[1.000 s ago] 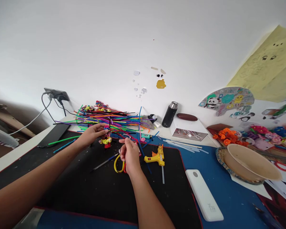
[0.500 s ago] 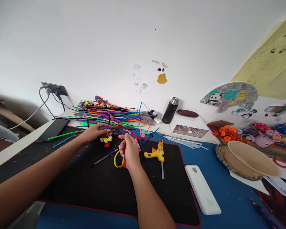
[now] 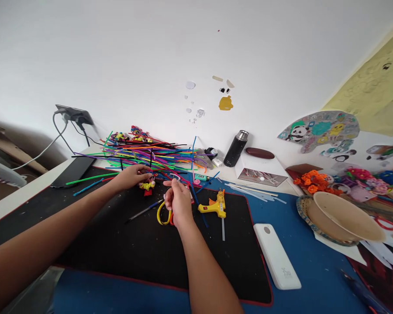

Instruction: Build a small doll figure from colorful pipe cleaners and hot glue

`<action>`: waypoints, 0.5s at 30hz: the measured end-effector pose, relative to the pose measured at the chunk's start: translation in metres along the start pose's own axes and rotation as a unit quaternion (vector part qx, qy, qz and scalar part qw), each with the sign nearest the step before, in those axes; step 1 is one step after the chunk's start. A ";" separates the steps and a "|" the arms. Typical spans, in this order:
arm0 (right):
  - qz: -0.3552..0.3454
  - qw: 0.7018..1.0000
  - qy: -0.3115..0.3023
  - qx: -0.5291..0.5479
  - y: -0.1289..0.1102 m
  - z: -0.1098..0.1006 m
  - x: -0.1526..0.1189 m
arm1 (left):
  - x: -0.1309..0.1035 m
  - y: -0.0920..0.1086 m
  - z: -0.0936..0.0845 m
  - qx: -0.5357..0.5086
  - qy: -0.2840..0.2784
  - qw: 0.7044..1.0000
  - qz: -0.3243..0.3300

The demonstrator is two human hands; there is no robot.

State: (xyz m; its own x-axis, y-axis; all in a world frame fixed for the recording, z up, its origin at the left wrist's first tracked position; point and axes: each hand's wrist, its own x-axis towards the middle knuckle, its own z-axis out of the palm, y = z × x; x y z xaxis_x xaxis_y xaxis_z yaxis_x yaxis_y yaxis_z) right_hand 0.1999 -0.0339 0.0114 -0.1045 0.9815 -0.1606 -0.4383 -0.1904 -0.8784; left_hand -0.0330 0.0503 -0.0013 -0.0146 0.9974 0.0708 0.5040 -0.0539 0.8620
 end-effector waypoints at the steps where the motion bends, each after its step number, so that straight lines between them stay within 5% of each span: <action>1: -0.001 1.000 -0.001 0.000 0.000 0.000 0.000 | 0.000 -0.001 0.000 0.028 0.011 0.999 0.014; 9: -0.002 1.000 -0.004 -0.003 0.002 -0.001 0.000 | -0.002 -0.007 -0.007 0.128 0.056 0.987 0.081; 12: -0.003 1.000 -0.008 -0.006 0.001 0.001 -0.002 | -0.009 0.010 -0.015 0.138 0.113 0.974 0.138; 15: 0.000 1.000 -0.016 -0.012 -0.001 0.002 -0.003 | -0.024 0.039 -0.018 0.132 0.060 0.975 0.166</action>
State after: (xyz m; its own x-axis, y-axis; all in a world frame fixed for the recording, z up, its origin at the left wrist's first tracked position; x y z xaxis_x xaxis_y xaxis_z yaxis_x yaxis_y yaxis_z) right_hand 0.1983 -0.0370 0.0135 -0.1325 0.9802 -0.1472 -0.4161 -0.1898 -0.8893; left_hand -0.0287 0.0238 0.0398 0.0939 0.9134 0.3961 0.7024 -0.3427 0.6239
